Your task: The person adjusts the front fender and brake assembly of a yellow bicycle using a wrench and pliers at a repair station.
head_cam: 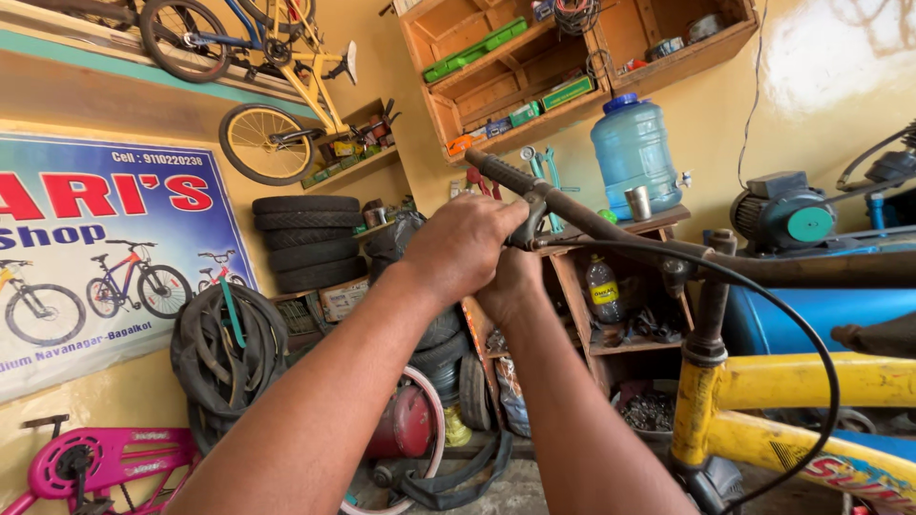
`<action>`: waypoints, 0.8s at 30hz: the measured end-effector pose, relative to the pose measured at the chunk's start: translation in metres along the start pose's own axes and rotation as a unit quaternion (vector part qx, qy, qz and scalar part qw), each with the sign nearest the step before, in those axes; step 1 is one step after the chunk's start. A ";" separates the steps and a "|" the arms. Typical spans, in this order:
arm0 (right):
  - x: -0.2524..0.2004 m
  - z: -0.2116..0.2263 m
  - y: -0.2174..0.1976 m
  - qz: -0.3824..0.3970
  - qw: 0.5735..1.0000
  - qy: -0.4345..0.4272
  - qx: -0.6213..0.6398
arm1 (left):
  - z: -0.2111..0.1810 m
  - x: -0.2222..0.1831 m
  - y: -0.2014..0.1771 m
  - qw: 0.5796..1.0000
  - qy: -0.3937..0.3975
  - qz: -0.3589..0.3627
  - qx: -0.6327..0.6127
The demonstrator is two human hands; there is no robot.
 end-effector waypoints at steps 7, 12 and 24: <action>-0.088 -0.029 -0.016 -0.139 0.986 -0.031 -0.090 | 0.004 0.006 -0.007 0.999 -0.025 0.030 -0.037; -0.128 0.019 -0.036 -0.157 0.961 -0.122 -0.190 | 0.003 0.006 -0.011 0.996 -0.008 0.082 0.012; -0.153 0.048 -0.081 -0.213 0.826 -0.164 -0.496 | 0.108 -0.081 0.101 0.434 -0.513 -0.388 -0.632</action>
Point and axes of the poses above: each hand's wrist, its own x-axis towards the middle knuckle, its own y-axis out of the palm, z = x × y, the point moved 4 cm from there along x, towards the middle knuckle, and after that the axes turned 15 degrees about -z, right-handed, at the moved point
